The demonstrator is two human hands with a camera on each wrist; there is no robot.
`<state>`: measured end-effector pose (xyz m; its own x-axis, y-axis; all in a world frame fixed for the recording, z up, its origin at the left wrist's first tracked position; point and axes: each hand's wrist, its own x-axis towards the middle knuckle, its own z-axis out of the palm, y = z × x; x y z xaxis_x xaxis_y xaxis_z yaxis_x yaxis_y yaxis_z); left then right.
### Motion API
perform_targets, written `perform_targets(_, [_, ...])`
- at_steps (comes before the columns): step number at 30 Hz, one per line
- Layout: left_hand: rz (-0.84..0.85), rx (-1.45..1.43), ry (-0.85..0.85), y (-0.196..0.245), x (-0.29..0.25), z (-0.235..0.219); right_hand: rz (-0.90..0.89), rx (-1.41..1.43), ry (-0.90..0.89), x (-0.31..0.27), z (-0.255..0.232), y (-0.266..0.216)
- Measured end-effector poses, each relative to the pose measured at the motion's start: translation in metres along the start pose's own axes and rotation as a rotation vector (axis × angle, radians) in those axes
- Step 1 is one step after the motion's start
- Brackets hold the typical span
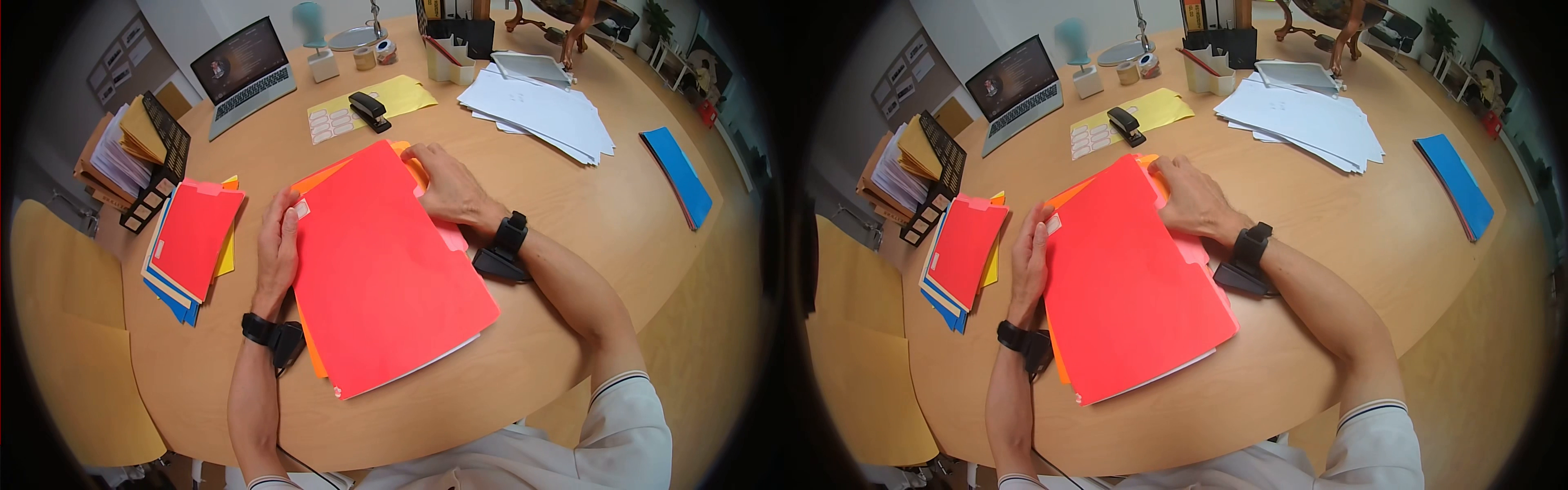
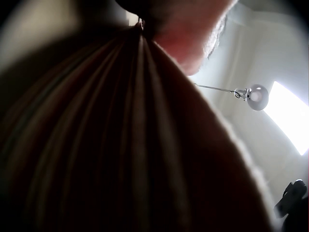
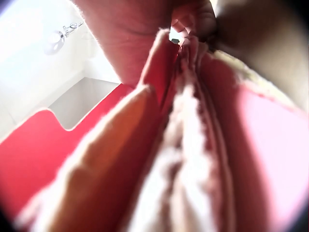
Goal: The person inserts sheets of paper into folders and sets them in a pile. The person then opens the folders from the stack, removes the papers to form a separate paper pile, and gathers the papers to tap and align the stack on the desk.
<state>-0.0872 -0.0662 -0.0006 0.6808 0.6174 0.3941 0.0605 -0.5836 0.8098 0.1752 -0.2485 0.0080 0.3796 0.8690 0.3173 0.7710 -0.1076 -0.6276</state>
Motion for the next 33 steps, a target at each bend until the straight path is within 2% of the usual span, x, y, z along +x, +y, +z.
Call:
perform_targets(4, [0.016,0.042,-0.046,-0.002,0.001,0.001,0.025,-0.085,-0.037,0.000,-0.001,-0.005])
perform_targets(14, [0.038,0.010,0.008,-0.014,0.002,0.000,0.064,-0.071,-0.082,-0.002,-0.005,-0.015])
perform_targets(19, [-0.003,-0.153,0.053,-0.003,0.001,0.001,0.088,-0.051,-0.081,-0.003,-0.006,-0.017])
perform_targets(26, [-0.035,-0.207,0.094,0.000,0.002,-0.002,0.100,-0.073,-0.095,-0.003,-0.007,-0.019])
perform_targets(28, [-0.080,-0.403,0.060,-0.007,0.003,-0.009,0.105,-0.078,-0.103,-0.003,-0.009,-0.022])
perform_targets(29, [-0.081,-0.405,0.058,-0.010,0.002,-0.011,0.107,-0.082,-0.112,-0.003,-0.010,-0.024])
perform_targets(32, [-0.101,-0.449,0.136,-0.008,0.001,-0.010,0.092,-0.098,-0.114,-0.004,-0.013,-0.029])
perform_targets(33, [-0.130,-0.561,0.216,0.000,0.001,-0.007,0.086,-0.092,-0.107,-0.004,-0.013,-0.029])
